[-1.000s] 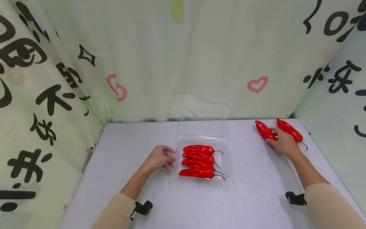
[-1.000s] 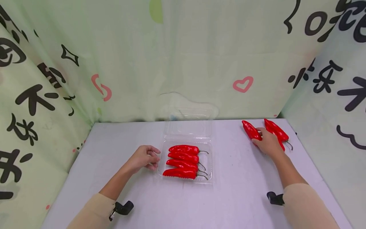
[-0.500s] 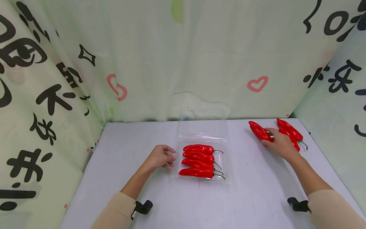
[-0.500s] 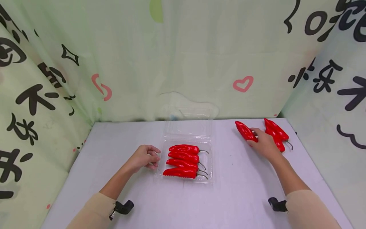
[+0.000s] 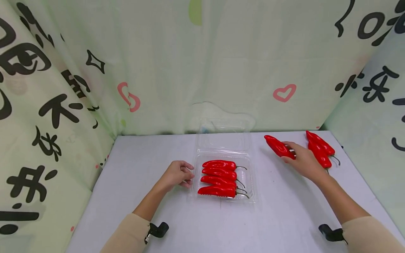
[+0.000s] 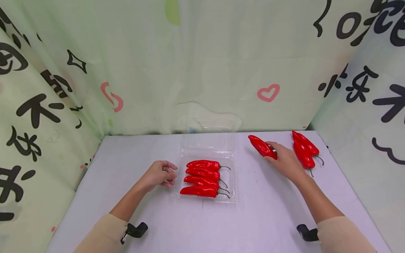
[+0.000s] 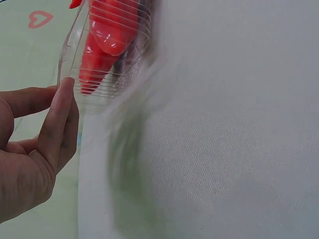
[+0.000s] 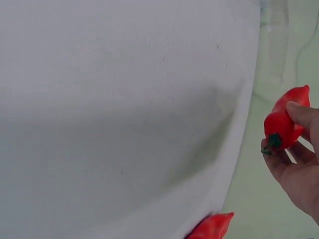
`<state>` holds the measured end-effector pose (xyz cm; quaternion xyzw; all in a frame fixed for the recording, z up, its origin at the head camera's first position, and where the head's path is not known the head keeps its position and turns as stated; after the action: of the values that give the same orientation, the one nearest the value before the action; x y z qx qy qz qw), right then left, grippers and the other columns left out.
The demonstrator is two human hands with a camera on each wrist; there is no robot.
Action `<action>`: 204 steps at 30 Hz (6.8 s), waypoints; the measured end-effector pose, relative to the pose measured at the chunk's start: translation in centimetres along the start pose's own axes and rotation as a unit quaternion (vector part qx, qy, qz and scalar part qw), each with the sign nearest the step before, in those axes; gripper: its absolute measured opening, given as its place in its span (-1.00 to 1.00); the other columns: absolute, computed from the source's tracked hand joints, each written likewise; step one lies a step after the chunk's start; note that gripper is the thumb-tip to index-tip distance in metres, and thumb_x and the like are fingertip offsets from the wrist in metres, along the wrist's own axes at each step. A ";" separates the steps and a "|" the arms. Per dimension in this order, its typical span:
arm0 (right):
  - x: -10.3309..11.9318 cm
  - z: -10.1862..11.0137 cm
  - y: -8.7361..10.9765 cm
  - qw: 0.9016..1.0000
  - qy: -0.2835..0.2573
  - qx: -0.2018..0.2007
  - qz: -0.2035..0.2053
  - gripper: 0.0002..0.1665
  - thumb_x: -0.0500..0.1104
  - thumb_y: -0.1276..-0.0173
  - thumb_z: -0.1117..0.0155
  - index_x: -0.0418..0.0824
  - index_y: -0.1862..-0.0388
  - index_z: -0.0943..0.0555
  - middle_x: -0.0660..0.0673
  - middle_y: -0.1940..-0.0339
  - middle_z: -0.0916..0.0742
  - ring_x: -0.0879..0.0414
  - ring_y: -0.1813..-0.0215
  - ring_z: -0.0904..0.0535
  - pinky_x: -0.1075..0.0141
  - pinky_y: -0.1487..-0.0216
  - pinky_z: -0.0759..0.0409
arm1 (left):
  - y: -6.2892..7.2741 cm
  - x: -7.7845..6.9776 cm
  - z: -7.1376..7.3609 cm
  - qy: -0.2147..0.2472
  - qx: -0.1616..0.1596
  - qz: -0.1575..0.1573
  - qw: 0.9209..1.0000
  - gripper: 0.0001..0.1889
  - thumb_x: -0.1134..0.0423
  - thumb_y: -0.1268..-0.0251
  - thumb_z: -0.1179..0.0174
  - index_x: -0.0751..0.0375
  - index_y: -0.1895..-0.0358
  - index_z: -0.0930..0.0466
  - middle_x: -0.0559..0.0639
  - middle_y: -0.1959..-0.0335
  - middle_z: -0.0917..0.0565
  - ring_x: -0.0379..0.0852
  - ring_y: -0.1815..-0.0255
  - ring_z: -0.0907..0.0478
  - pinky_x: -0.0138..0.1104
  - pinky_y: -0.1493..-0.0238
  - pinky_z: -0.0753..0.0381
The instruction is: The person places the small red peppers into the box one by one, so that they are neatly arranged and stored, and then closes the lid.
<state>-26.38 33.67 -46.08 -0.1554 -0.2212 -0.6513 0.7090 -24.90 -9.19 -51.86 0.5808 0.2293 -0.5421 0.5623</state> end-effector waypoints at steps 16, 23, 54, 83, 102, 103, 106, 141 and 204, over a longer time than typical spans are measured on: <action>6.5 -0.8 0.5 0.997 0.003 -0.006 0.080 -0.10 -0.23 -0.25 -0.54 -0.29 -0.52 -0.35 -0.42 -0.30 -0.59 -0.32 -0.17 -0.56 -0.13 0.03 -0.79 | 0.2 0.2 0.0 -0.005 -0.005 0.004 1.000 -0.68 0.38 -0.33 -0.36 0.37 -0.08 -0.57 0.27 0.28 -0.70 -0.03 0.51 -0.70 -0.30 0.43 -0.78; 8.8 -1.3 0.6 0.993 0.004 -0.004 0.122 -0.18 -0.24 -0.28 -0.51 -0.28 -0.48 -0.40 -0.38 -0.25 -0.63 -0.24 -0.12 -0.59 -0.08 0.06 -0.80 | 0.2 0.3 0.0 -0.004 -0.004 0.005 1.000 -0.69 0.40 -0.33 -0.35 0.38 -0.08 -0.57 0.27 0.28 -0.70 0.00 0.49 -0.71 -0.30 0.43 -0.78; 14.7 -5.7 -1.1 0.984 0.011 0.032 0.177 -0.24 -0.32 -0.29 -0.48 -0.28 -0.45 -0.44 -0.31 -0.19 -0.65 -0.18 -0.15 -0.64 0.00 -0.03 -0.80 | -0.2 0.1 0.1 0.003 0.002 0.003 1.000 -0.70 0.42 -0.34 -0.34 0.40 -0.08 -0.56 0.25 0.32 -0.70 -0.03 0.52 -0.70 -0.28 0.41 -0.79; 18.0 -8.5 -1.8 0.978 0.041 0.064 0.193 -0.39 -0.28 -0.30 -0.47 -0.30 -0.33 -0.54 -0.25 -0.14 -0.72 -0.16 -0.16 -0.64 0.00 -0.11 -0.77 | 0.0 0.2 -0.1 0.003 0.005 0.007 1.000 -0.71 0.41 -0.36 -0.32 0.40 -0.08 -0.57 0.27 0.30 -0.69 -0.06 0.53 -0.69 -0.31 0.43 -0.79; 18.2 -9.8 -2.0 0.981 0.034 0.093 0.165 -0.45 -0.26 -0.34 -0.44 -0.31 -0.30 -0.59 -0.25 -0.05 -0.65 -0.08 -0.05 -0.63 0.12 0.00 -0.81 | -0.1 0.3 0.1 0.002 0.006 0.006 1.000 -0.72 0.42 -0.35 -0.31 0.40 -0.07 -0.57 0.25 0.32 -0.68 -0.07 0.54 -0.68 -0.29 0.43 -0.79; 18.3 -9.8 -2.0 0.981 0.037 0.091 0.168 -0.46 -0.27 -0.35 -0.44 -0.32 -0.30 -0.59 -0.25 -0.04 -0.65 -0.08 -0.04 -0.64 0.12 0.00 -0.81 | -0.1 0.3 0.1 0.002 0.006 0.006 1.000 -0.72 0.42 -0.35 -0.31 0.40 -0.07 -0.57 0.25 0.32 -0.68 -0.06 0.54 -0.68 -0.29 0.43 -0.79; 18.4 -9.8 -2.0 0.979 0.041 0.084 0.179 -0.50 -0.28 -0.35 -0.43 -0.32 -0.26 -0.60 -0.24 -0.01 -0.67 -0.05 0.00 -0.64 0.13 0.02 -0.81 | -0.1 0.2 0.0 0.002 0.006 0.005 1.000 -0.72 0.42 -0.35 -0.31 0.40 -0.07 -0.57 0.26 0.32 -0.68 -0.05 0.54 -0.68 -0.29 0.43 -0.79; 18.4 -10.3 -1.6 0.981 0.040 0.083 0.172 -0.45 -0.14 -0.34 -0.47 -0.31 -0.26 -0.61 -0.27 -0.09 -0.68 -0.08 -0.06 -0.65 0.13 0.03 -0.82 | 0.1 0.3 0.0 -0.006 -0.001 0.006 1.000 -0.72 0.40 -0.36 -0.33 0.38 -0.07 -0.57 0.26 0.30 -0.69 -0.05 0.51 -0.69 -0.31 0.42 -0.79; 17.6 -9.9 -1.3 0.982 0.032 0.085 0.163 -0.36 -0.18 -0.32 -0.47 -0.34 -0.34 -0.53 -0.28 -0.14 -0.64 -0.13 -0.14 -0.58 0.09 -0.03 -0.80 | 0.2 0.1 0.0 0.004 0.005 0.009 1.000 -0.71 0.43 -0.36 -0.30 0.42 -0.09 -0.56 0.29 0.29 -0.69 -0.04 0.51 -0.70 -0.30 0.42 -0.79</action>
<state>-25.60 13.48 -45.54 -0.1076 -0.2250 -0.5106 0.8229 -24.67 -9.25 -51.85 0.5878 0.2233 -0.5360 0.5633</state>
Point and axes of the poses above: each hand's wrist, its own y-axis away from the middle knuckle, its own z-axis out of the back of the hand, x = y × z, the point moved 9 cm from there along -y, towards the middle knuckle
